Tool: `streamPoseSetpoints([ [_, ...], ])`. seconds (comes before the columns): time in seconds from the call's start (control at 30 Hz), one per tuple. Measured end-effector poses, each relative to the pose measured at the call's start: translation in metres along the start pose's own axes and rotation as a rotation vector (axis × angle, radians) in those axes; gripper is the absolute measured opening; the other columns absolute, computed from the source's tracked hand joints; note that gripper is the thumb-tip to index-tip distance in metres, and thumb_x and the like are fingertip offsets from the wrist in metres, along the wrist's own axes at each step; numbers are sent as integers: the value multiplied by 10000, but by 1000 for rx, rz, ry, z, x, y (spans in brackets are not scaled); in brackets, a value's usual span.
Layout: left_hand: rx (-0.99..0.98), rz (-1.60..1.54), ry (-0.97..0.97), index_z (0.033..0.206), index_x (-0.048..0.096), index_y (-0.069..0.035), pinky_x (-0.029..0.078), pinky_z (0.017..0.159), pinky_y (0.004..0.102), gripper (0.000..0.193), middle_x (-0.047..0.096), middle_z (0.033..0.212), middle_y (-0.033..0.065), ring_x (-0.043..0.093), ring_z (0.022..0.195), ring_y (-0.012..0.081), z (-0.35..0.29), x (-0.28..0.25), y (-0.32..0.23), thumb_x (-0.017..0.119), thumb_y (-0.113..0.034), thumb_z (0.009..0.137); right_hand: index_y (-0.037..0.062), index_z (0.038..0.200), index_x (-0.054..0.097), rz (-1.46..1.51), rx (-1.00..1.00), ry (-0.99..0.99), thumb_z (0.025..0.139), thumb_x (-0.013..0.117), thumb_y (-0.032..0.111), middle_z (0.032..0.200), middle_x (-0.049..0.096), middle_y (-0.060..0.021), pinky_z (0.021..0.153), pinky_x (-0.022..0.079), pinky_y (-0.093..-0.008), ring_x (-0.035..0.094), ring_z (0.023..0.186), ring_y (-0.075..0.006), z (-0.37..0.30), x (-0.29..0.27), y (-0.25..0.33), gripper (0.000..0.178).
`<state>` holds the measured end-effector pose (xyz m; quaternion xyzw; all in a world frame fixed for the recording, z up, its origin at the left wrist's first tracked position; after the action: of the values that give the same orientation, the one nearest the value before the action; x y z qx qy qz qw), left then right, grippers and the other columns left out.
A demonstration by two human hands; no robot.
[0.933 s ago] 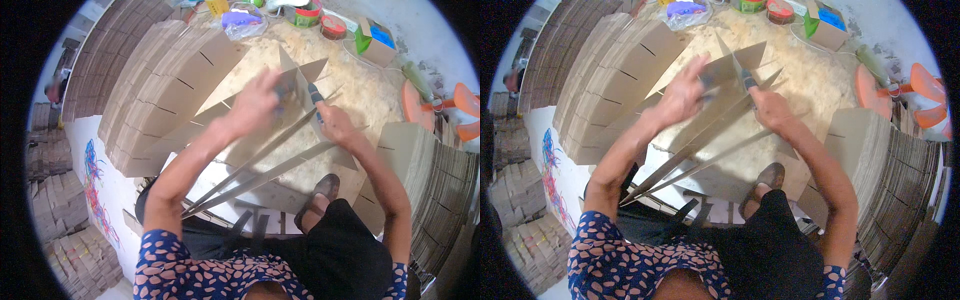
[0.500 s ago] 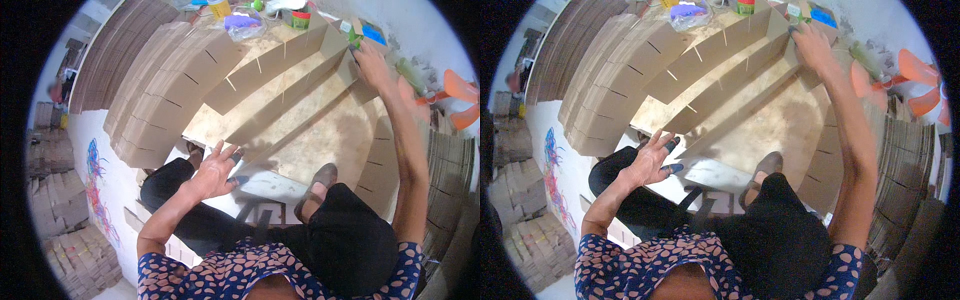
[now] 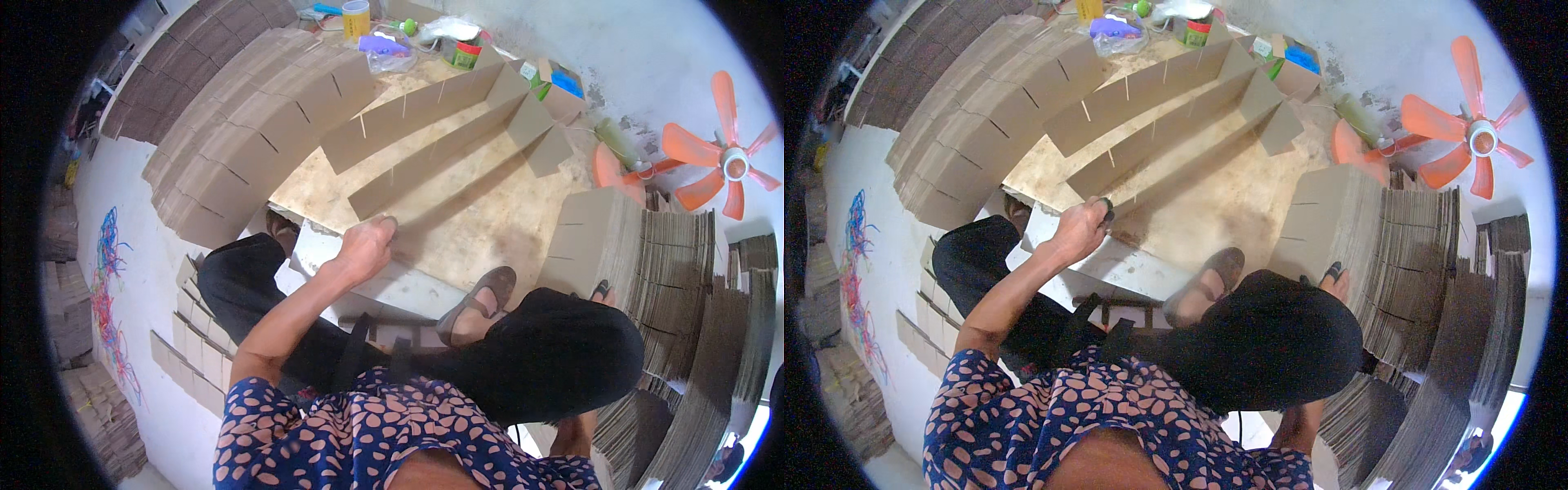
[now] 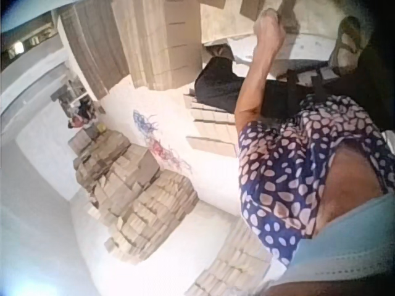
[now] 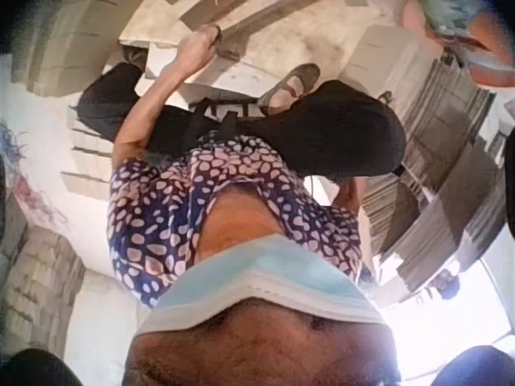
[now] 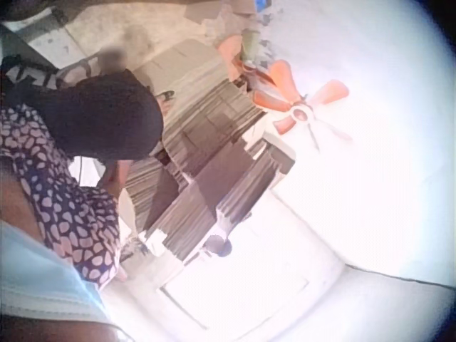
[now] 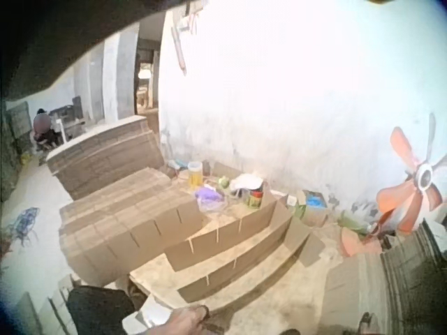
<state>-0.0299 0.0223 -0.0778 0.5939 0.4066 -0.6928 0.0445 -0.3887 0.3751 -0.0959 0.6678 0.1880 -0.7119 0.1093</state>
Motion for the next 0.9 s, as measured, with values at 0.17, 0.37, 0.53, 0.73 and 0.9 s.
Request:
streamPoseSetpoints([
  [0.17, 56, -22, -153, 809, 510, -8, 470, 671, 490, 83, 577, 867, 214, 587, 779, 412, 18, 16, -9, 523, -29, 731, -41, 1245, 469, 192, 55, -6, 849, 580, 129, 1275, 448, -269, 956, 380, -443, 451, 1171, -382, 35, 7, -7, 446],
  [0.37, 11, 1, -97, 800, 516, -11, 469, 678, 492, 75, 588, 844, 219, 592, 791, 408, 16, 10, -19, 529, -52, 739, -37, 1282, 429, 526, 28, -96, 866, 541, 29, 1155, 529, -279, 893, 419, -382, 538, 1071, -344, -5, -75, 6, 436],
  [0.53, -7, -7, -55, 810, 524, -6, 467, 672, 494, 97, 608, 836, 227, 597, 792, 407, 18, 8, -24, 554, -91, 772, -27, 1329, 362, 587, -192, -70, 812, 619, 0, 1136, 555, -258, 892, 424, -355, 560, 1047, -312, -22, -157, 95, 578],
  [0.73, -14, -47, -152, 823, 524, 3, 470, 653, 492, 162, 606, 793, 231, 596, 747, 419, 38, 24, -25, 608, -129, 779, -39, 1256, 434, 858, -861, -125, 777, 625, 20, 1133, 561, -244, 911, 415, -333, 554, 1040, -356, 43, -180, 192, 519],
  [0.9, -75, -38, -175, 803, 520, 0, 464, 643, 497, 155, 599, 793, 233, 590, 746, 420, 37, 22, -18, 605, -127, 774, -34, 1091, 489, 955, -1038, -74, 779, 577, 57, 954, 571, -197, 823, 418, -336, 538, 886, -301, 90, -168, 247, 336],
])
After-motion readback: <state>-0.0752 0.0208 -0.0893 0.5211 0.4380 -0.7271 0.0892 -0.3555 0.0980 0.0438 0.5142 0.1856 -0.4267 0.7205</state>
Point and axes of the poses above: each hand's wrist, its own z-axis towards the middle knuckle, its own x-axis out of the palm, y = z × x, the point moved 2 cm from there along z, towards the middle knuckle
